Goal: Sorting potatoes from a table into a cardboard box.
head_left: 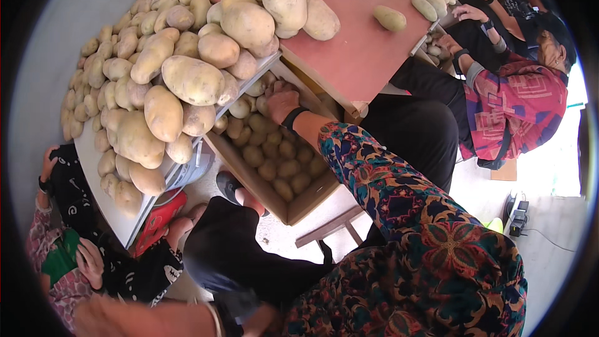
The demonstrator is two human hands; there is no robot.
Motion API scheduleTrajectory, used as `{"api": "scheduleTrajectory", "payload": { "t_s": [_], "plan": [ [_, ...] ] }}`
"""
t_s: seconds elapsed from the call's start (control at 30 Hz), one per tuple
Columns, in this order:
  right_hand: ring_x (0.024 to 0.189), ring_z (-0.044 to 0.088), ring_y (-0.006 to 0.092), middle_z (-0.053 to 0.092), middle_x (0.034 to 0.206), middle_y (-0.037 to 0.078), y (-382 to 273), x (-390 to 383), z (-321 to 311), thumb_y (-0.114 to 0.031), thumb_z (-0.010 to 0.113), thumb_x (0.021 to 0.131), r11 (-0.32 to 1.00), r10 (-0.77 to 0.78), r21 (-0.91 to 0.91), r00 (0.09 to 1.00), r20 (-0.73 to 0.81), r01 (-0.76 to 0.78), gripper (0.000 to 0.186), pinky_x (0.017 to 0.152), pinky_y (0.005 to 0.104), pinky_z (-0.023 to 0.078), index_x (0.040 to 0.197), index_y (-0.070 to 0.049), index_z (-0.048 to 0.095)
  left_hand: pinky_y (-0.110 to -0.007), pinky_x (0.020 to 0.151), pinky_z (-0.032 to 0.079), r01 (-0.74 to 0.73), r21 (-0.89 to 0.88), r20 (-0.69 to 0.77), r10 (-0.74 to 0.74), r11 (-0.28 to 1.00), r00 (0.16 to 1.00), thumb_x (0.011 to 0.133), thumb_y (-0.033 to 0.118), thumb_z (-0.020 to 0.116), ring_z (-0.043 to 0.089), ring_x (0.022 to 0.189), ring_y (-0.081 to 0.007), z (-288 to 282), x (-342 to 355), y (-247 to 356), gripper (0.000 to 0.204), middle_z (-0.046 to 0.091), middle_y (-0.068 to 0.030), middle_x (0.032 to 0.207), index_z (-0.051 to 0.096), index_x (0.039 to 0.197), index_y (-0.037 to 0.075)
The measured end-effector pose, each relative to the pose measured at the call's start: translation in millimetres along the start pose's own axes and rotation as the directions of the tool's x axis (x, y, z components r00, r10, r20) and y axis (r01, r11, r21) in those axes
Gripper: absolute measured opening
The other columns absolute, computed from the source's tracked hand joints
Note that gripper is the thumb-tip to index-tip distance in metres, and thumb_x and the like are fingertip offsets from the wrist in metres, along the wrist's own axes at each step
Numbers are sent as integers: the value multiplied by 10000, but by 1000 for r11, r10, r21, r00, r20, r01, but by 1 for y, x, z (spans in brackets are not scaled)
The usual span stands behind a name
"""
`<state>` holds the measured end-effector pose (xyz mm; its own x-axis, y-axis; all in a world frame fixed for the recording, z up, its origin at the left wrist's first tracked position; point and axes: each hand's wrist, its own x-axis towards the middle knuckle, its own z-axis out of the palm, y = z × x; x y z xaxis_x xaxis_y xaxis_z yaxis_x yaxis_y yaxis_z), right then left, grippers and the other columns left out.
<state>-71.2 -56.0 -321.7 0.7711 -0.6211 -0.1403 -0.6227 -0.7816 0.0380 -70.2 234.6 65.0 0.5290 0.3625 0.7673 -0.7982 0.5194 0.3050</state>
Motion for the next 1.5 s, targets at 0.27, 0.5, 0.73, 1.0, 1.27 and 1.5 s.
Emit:
{"api": "scheduleTrajectory", "payload": {
  "t_s": [0.27, 0.5, 0.73, 1.0, 1.27, 1.5],
  "plan": [
    [1306, 433, 429, 309, 1492, 214, -12, -11, -9, -268, 687, 799, 872, 115, 440, 965, 236, -212, 612, 1009, 473, 461, 1352, -76, 509, -307, 510, 386, 82, 706, 123, -235, 703, 964, 923, 171, 411, 338, 404, -110, 3, -90, -91, 282, 371, -4, 451, 499, 712, 4],
    [1389, 348, 376, 584, 1305, 148, 5, 23, 10, -515, 651, 782, 963, -62, 268, 970, 233, -3, 596, 1112, 475, 356, 1161, -57, 683, -218, 489, 317, 259, 476, 128, -358, 840, 925, 971, 205, 462, 316, 405, -73, 2, -106, -95, 310, 375, 11, 446, 548, 785, -27],
    [1210, 469, 420, 484, 1334, 188, 0, -38, -42, -431, 676, 757, 930, -47, 367, 974, 221, -39, 532, 1034, 495, 420, 1085, -13, 702, -232, 444, 216, 796, 161, -313, -734, 584, 602, 959, 240, 520, 280, 434, -65, -14, -97, -99, 283, 347, 34, 498, 606, 949, -29],
    [1101, 511, 412, 467, 1282, 148, 13, -108, -165, -343, 765, 654, 851, -372, 461, 909, 188, 253, 555, 968, 452, 466, 1080, 0, 667, -243, 450, 227, 876, -57, -375, -823, 479, 426, 930, 223, 553, 307, 471, -73, -26, -89, -107, 221, 348, 34, 542, 623, 968, 16],
    [1138, 536, 365, 504, 1254, 197, 26, -116, -328, -276, 772, 634, 564, -503, 325, 628, -594, 759, 545, 935, 417, 474, 1047, 50, 627, -239, 455, 261, 855, -26, -384, -795, 518, 470, 926, 218, 541, 328, 481, -72, -23, -84, -105, 225, 361, 38, 557, 628, 964, 14],
    [1057, 524, 378, 518, 1233, 150, -4, 1, -364, -228, 716, 657, 775, -510, -100, 525, -681, 624, 426, 879, 446, 481, 977, 48, 667, -238, 456, 263, 846, -8, -397, -778, 533, 486, 931, 222, 532, 331, 482, -72, -19, -79, -104, 242, 374, 34, 560, 626, 978, 5]
  ]
}}
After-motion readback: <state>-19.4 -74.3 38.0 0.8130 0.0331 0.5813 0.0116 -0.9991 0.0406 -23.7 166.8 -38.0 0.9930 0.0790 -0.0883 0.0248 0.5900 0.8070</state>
